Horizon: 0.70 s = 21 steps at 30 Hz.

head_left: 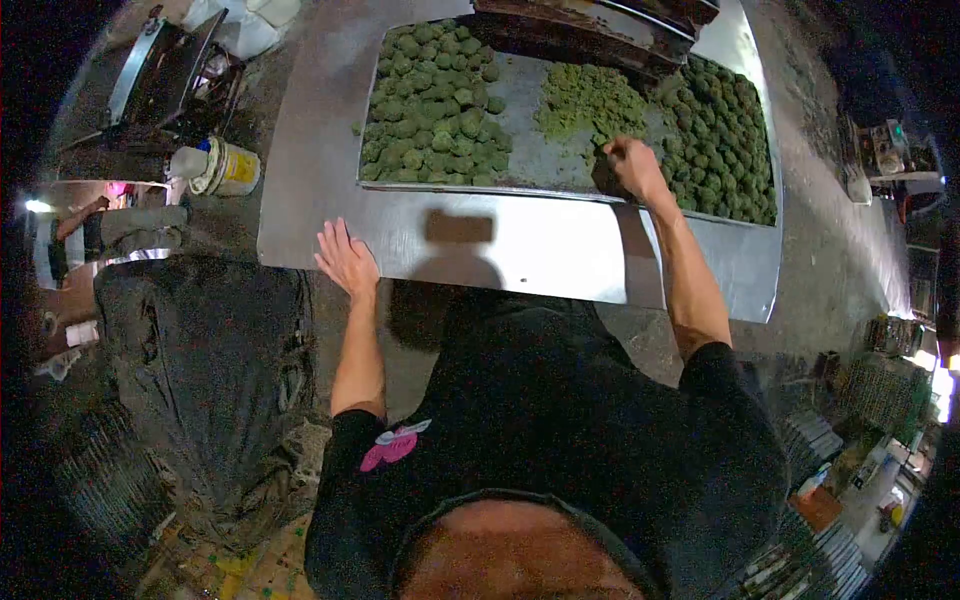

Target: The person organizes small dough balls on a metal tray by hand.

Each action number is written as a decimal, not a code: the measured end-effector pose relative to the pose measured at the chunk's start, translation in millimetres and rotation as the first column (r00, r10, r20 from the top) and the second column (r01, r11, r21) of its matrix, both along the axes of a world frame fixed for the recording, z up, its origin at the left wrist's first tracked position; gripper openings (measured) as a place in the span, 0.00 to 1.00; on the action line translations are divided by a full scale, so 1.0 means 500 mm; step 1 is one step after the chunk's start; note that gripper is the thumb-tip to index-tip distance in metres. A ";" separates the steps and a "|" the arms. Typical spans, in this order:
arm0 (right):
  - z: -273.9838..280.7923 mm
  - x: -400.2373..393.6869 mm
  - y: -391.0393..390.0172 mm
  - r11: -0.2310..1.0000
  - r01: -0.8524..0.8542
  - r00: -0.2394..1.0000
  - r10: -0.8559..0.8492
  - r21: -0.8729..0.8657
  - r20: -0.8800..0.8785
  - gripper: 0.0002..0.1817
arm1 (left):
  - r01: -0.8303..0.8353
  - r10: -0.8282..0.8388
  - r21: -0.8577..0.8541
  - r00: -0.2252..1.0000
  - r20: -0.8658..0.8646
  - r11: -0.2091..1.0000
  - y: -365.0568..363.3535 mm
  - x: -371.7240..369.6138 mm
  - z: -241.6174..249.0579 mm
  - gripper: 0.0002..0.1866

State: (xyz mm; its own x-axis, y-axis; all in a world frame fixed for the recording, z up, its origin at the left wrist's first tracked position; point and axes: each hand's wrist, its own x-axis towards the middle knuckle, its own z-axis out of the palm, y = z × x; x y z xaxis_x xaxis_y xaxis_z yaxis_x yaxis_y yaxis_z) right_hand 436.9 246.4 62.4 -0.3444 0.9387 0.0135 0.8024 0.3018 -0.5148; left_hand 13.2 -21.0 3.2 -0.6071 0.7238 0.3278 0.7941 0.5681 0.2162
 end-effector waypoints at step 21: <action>0.048 0.023 -0.030 0.733 -0.156 -0.044 -0.675 -0.662 -0.737 0.15 | -0.020 0.020 0.012 1.000 -0.015 1.000 -0.005 -0.003 -0.008 0.24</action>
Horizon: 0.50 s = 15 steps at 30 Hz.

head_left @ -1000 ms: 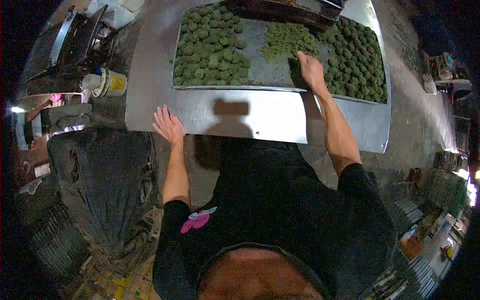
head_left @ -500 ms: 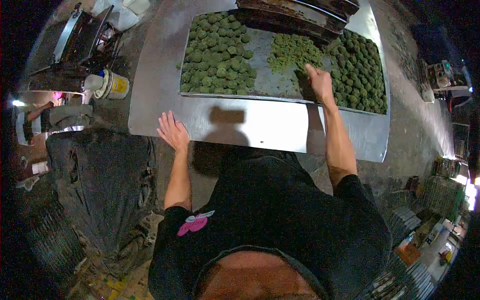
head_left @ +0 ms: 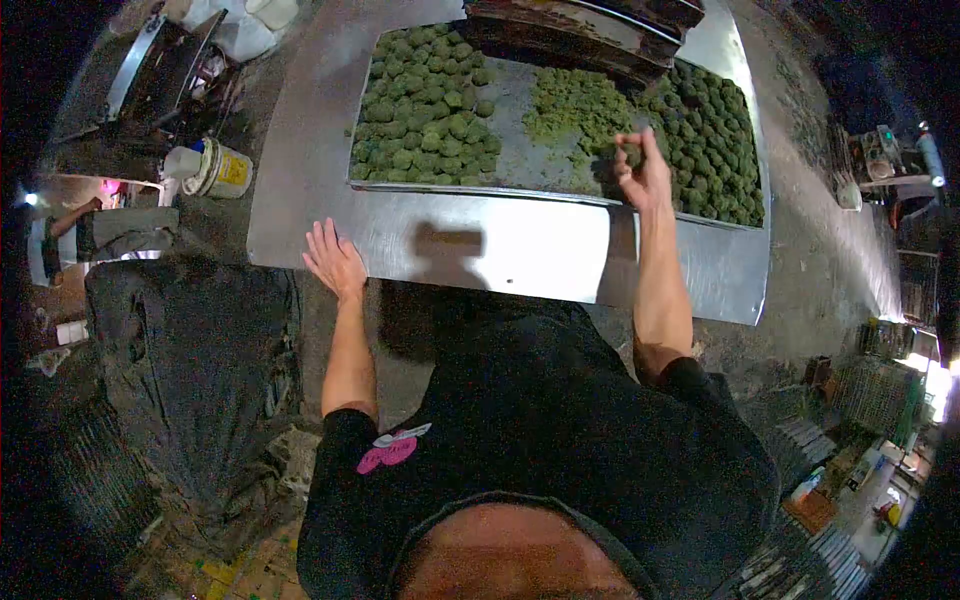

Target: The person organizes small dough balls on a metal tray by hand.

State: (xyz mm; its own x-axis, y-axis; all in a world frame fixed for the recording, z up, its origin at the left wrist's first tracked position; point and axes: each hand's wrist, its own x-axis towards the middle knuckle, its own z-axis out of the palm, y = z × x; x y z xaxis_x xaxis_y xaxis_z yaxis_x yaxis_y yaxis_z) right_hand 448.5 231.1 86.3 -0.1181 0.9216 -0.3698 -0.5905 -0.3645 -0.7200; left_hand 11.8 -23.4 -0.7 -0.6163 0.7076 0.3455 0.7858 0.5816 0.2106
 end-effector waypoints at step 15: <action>0.013 0.007 -0.015 0.993 -0.116 0.989 0.115 0.003 -0.095 0.18 | 0.009 -0.009 -0.012 1.000 0.009 1.000 0.001 0.001 0.000 0.24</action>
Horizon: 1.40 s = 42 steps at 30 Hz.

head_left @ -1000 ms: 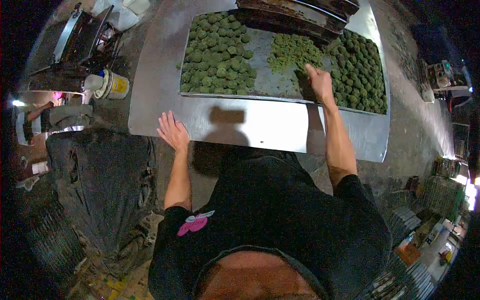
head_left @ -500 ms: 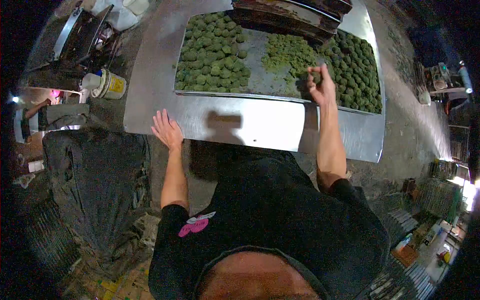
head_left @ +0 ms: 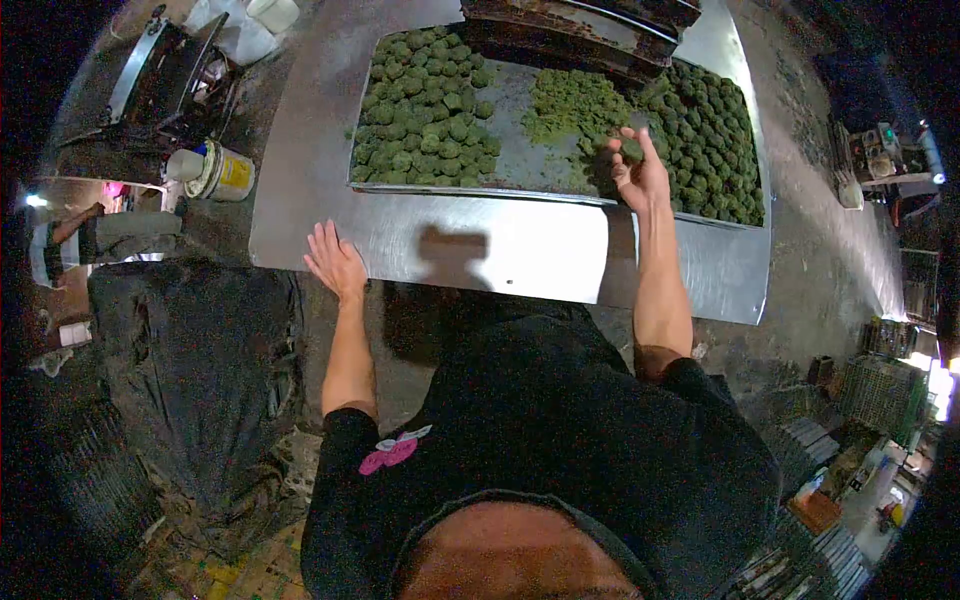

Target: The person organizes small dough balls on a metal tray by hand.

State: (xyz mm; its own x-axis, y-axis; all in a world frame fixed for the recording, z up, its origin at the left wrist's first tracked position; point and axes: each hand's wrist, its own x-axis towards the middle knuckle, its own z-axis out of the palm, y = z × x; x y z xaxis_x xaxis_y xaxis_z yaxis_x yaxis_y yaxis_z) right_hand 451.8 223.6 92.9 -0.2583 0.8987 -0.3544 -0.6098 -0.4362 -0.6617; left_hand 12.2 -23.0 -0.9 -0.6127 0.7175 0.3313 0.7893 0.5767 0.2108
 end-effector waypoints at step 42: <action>-0.073 -0.173 0.124 0.589 -0.783 -0.467 -0.346 -0.199 0.814 0.06 | 0.068 -0.068 -0.001 0.998 -0.009 0.998 -0.001 -0.010 0.004 0.24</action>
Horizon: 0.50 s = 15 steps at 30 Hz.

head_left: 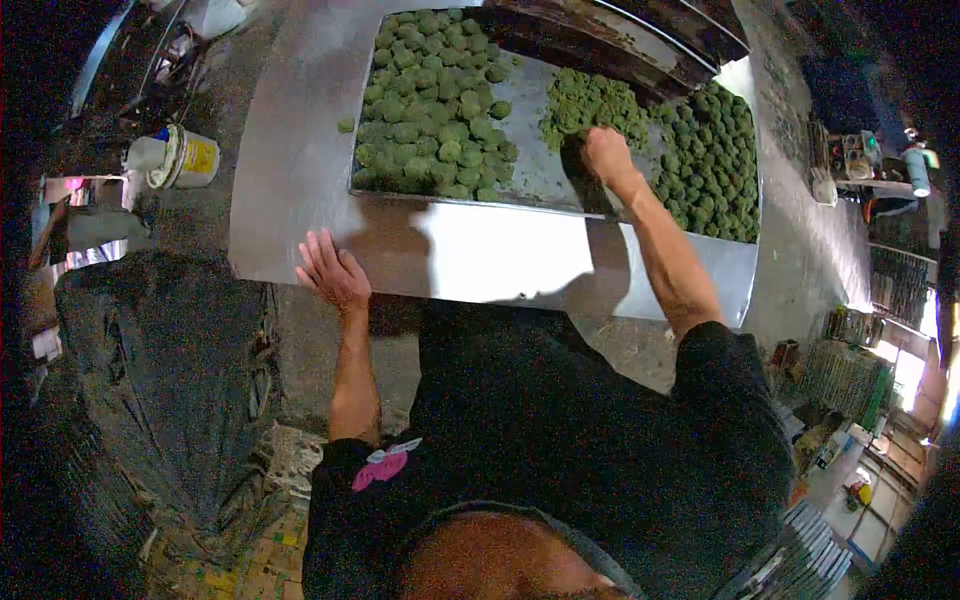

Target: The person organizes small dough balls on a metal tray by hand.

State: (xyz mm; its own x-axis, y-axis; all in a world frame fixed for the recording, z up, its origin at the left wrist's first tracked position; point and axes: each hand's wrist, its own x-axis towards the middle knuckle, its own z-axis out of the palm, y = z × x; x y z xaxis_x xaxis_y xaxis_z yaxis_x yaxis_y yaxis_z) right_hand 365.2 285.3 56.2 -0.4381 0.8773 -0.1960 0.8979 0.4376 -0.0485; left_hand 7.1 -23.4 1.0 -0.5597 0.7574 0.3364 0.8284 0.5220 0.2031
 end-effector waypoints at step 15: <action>-0.051 0.040 -0.075 0.984 -0.173 0.978 0.166 -0.048 -0.124 0.13 | -0.073 0.072 0.033 0.997 0.036 0.997 0.008 0.001 -0.008 0.24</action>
State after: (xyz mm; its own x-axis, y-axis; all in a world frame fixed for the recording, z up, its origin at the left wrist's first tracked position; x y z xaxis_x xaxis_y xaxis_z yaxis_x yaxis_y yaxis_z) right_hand 385.3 248.1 30.6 -0.6028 0.7767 -0.1825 0.7971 0.5763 -0.1802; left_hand 7.5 -19.2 -2.8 -0.6245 0.7029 0.3404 0.7808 0.5726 0.2500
